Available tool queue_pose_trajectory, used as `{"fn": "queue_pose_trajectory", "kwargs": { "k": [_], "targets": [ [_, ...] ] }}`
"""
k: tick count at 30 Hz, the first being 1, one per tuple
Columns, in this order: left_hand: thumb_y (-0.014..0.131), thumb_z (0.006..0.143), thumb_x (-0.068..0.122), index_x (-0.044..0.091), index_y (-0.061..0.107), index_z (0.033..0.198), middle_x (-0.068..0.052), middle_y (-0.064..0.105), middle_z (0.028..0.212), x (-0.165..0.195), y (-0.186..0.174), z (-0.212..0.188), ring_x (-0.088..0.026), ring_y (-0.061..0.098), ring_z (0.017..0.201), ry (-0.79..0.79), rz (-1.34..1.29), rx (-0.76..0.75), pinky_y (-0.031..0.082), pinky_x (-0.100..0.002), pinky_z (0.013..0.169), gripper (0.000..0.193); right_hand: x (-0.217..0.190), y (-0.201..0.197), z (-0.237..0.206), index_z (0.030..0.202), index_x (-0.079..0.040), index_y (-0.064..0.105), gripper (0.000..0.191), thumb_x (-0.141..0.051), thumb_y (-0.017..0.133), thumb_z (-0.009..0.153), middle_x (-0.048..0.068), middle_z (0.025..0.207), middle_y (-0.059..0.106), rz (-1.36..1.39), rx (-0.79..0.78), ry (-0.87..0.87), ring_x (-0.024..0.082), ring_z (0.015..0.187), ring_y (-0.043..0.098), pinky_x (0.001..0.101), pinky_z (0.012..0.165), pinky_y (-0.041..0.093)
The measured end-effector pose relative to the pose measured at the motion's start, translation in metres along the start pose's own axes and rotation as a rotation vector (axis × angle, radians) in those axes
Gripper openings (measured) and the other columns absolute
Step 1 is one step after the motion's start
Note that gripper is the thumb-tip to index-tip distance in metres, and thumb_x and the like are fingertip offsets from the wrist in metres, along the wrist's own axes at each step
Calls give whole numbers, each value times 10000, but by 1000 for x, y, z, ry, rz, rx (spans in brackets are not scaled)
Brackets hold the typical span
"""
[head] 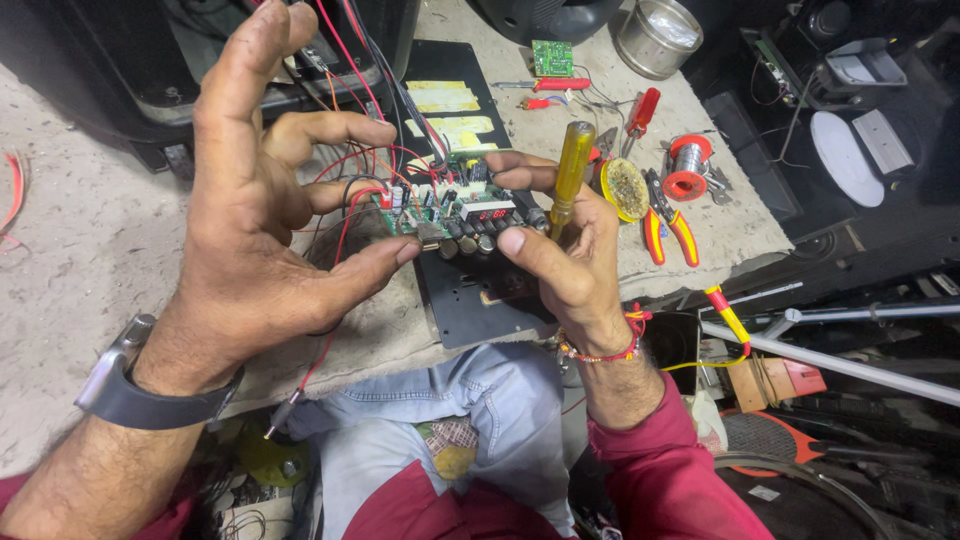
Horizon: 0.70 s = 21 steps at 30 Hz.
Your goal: The person holds a circuit board with a digital display and uses a screwdriver to adjust a potentiometer, changing the displayed numbers. They then switch to a yellow-handled screwdriver to continue adjusting components on the board.
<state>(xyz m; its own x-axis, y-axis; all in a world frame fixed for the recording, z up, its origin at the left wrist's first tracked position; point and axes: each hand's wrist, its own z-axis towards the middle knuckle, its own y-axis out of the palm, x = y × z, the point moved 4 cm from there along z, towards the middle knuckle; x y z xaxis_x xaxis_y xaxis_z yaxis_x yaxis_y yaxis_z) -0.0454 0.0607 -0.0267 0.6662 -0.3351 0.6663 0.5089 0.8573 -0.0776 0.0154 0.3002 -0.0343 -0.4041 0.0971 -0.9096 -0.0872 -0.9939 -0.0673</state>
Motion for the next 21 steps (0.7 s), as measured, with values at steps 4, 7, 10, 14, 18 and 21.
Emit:
{"fn": "queue_pose_trajectory", "kwargs": {
  "k": [4,7,10,14,18,21],
  "targets": [
    [901,838,-145,152,45,1630,-91,129,1713,-1,0,0,-213,514,1326,-4,-14,-2,697,-350,1032,1204,0,0,-1,1225,63,652,463,-184,770,851,228,1436,609,-41,-4,-17,294,1358,599,423,1213,458],
    [907,833,-140,151,48,1631,-89,132,1713,-2,0,0,-213,511,1331,-7,-13,2,697,-350,1031,1208,0,-2,0,1230,63,654,453,-173,767,860,225,1436,613,-82,-10,-28,290,1354,607,422,1211,465],
    [910,837,-139,158,53,1634,-81,133,1714,-1,-1,0,-213,506,1342,6,1,-4,697,-351,1042,1208,2,-1,0,1224,62,649,440,-155,769,860,224,1433,613,-59,-11,-11,287,1332,614,424,1191,483],
    [906,839,-134,146,47,1630,-94,131,1712,-1,0,0,-211,511,1328,-15,-19,3,689,-352,1051,1201,2,-1,-1,1227,63,647,445,-154,764,857,222,1435,608,2,-11,8,286,1316,617,422,1174,496],
    [905,819,-125,130,39,1617,-111,131,1697,-1,-1,1,-216,514,1319,-37,-7,7,689,-351,1034,1205,1,-2,0,1238,60,646,456,-166,756,857,222,1440,607,-10,-22,-8,283,1340,609,417,1190,486],
    [908,836,-133,147,45,1628,-92,131,1701,0,0,2,-211,507,1327,-2,2,-5,688,-352,1055,1204,1,-2,0,1244,59,642,457,-163,755,861,219,1447,605,-18,-22,-8,279,1348,605,412,1193,481]
  ]
}}
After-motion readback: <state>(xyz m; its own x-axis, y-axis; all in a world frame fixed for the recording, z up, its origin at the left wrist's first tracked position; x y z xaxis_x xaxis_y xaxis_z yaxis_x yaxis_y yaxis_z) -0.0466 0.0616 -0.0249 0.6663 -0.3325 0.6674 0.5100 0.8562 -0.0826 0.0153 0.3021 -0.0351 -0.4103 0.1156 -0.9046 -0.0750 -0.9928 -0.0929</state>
